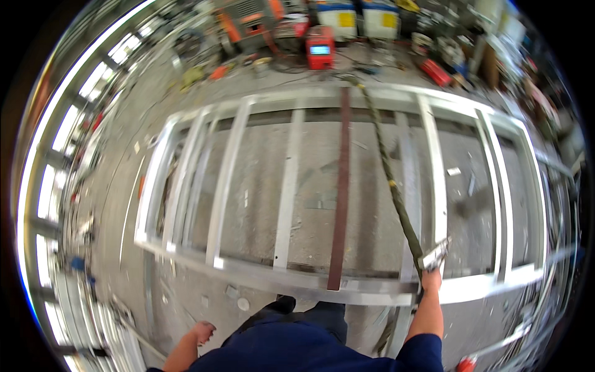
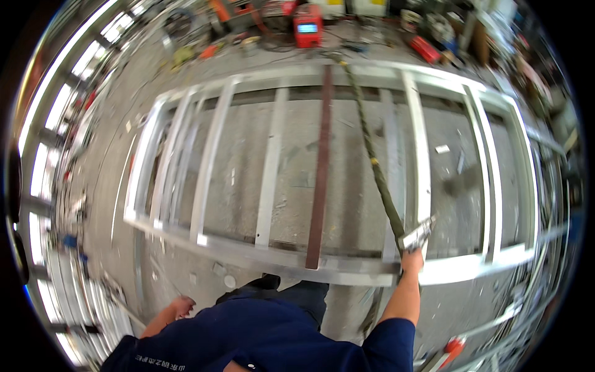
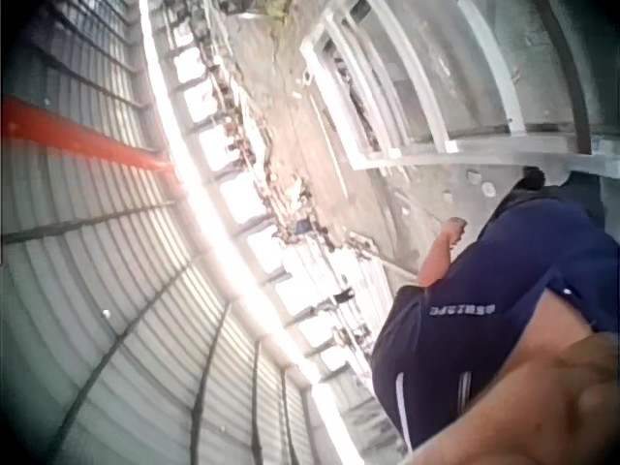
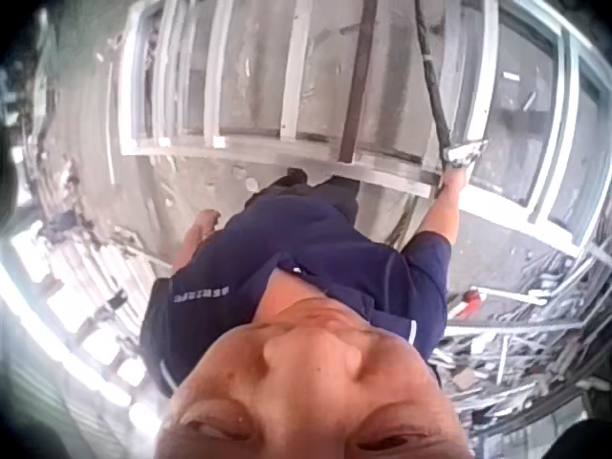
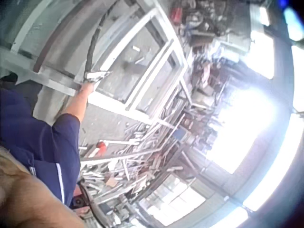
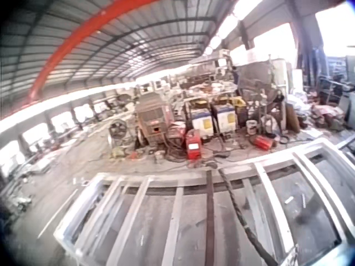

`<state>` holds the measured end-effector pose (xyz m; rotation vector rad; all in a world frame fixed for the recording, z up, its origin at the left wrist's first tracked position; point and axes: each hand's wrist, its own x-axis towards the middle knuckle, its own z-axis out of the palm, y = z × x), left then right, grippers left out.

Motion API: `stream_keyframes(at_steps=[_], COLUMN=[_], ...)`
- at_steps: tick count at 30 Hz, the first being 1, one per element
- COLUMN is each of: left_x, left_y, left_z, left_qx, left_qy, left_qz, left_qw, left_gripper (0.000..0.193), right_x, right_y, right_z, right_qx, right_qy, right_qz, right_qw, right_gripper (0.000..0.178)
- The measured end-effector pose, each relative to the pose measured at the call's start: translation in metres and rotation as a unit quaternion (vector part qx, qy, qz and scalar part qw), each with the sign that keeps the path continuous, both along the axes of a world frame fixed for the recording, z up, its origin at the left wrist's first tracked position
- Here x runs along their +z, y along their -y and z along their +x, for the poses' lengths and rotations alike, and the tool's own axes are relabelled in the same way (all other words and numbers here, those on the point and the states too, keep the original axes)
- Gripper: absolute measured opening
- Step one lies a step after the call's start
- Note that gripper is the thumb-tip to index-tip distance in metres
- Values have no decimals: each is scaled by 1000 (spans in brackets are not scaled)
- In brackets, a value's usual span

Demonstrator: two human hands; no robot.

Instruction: The person measures and fastens aluminum profiles to a large metal frame using a tape measure and a pneumatic rivet gun. They repeatedly measure sections, position the tool, and secure joints while moving around the frame in a workshop.

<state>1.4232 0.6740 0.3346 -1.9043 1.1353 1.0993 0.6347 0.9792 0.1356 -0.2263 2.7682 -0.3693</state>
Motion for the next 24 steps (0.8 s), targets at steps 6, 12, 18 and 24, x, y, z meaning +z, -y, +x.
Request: stream_keyframes(at_steps=[6, 12, 18, 24], left_x=[-13, -19, -65, -134], left_y=[-66, -104, -147, -157], left_z=[72, 103, 213, 369], left_qx=[4, 91, 141, 233], left_qy=[-64, -65, -89, -105], left_qz=[-30, -42, 5, -6], left_qw=[997, 993, 986, 967], left_gripper=[35, 36, 37, 36], right_x=[-6, 33, 132, 208], right_y=[6, 3, 91, 219], right_z=[15, 111, 316, 541], right_qx=[54, 201, 306, 429], right_qy=[10, -74, 57, 80], right_qz=[-175, -192, -215, -222], right_qw=[983, 958, 926, 872], right_gripper=[54, 56, 32, 25])
